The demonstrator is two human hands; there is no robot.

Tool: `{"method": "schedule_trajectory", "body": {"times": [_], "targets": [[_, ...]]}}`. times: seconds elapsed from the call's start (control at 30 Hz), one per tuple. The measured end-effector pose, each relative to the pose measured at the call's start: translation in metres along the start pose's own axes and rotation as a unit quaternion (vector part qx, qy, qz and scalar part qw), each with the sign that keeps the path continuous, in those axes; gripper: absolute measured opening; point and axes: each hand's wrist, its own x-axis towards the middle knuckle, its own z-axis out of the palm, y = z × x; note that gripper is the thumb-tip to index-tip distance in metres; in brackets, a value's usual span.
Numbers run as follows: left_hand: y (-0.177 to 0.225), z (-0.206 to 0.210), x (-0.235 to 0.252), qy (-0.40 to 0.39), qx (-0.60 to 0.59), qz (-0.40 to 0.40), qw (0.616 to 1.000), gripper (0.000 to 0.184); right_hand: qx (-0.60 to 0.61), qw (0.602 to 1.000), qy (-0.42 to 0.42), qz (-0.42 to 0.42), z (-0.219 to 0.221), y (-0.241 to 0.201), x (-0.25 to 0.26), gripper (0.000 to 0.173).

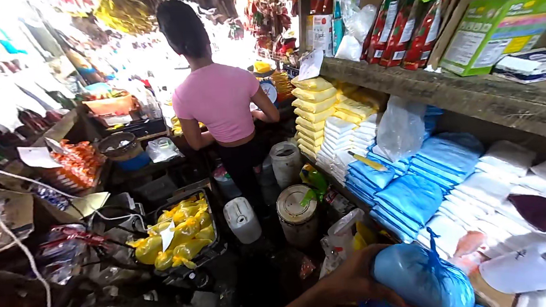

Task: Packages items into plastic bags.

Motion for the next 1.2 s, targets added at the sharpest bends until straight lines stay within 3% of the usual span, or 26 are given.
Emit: {"method": "schedule_trajectory", "body": {"times": [0.1, 0.2, 0.27, 0.43, 0.53, 0.6, 0.77, 0.93, 1.1, 1.2], "targets": [[-0.004, 0.003, 0.0, 0.02, -0.02, -0.016, 0.999, 0.074, -0.069, 0.997, -0.03, 0.003, -0.012, 0.002, 0.0, 0.045], [-0.012, 0.005, -0.002, 0.02, -0.033, -0.028, 0.999, 0.07, -0.123, 0.985, -0.117, -0.006, -0.035, 0.003, 0.003, 0.067], [-0.012, 0.008, -0.003, 0.026, -0.052, -0.041, 0.997, 0.067, -0.087, 0.991, -0.103, -0.006, -0.026, -0.011, -0.002, 0.075], [-0.011, 0.016, 0.003, 0.032, -0.074, -0.05, 0.996, 0.052, -0.018, 1.0, 0.011, 0.02, -0.012, -0.01, 0.004, 0.061], [-0.007, 0.007, 0.013, -0.03, -0.06, -0.027, 0.997, 0.07, -0.017, 0.999, 0.034, 0.032, -0.012, -0.01, 0.008, 0.055], [-0.006, 0.003, 0.02, -0.043, -0.057, -0.014, 0.997, 0.083, -0.019, 0.998, 0.039, 0.035, -0.008, -0.01, 0.009, 0.052], [-0.013, 0.005, 0.02, 0.006, -0.073, -0.023, 0.997, 0.065, 0.005, 1.0, 0.025, 0.013, -0.006, 0.003, 0.009, 0.044], [-0.019, 0.006, 0.013, 0.031, -0.095, -0.057, 0.993, 0.063, -0.041, 0.997, -0.068, 0.019, -0.021, -0.002, 0.014, 0.05], [-0.018, 0.01, 0.015, 0.065, -0.151, -0.097, 0.982, 0.05, -0.017, 1.0, 0.013, 0.014, -0.005, 0.001, 0.016, 0.04], [-0.019, 0.006, 0.014, 0.076, -0.151, -0.095, 0.981, 0.049, -0.041, 0.999, -0.015, 0.018, -0.005, 0.001, 0.02, 0.041]]}}
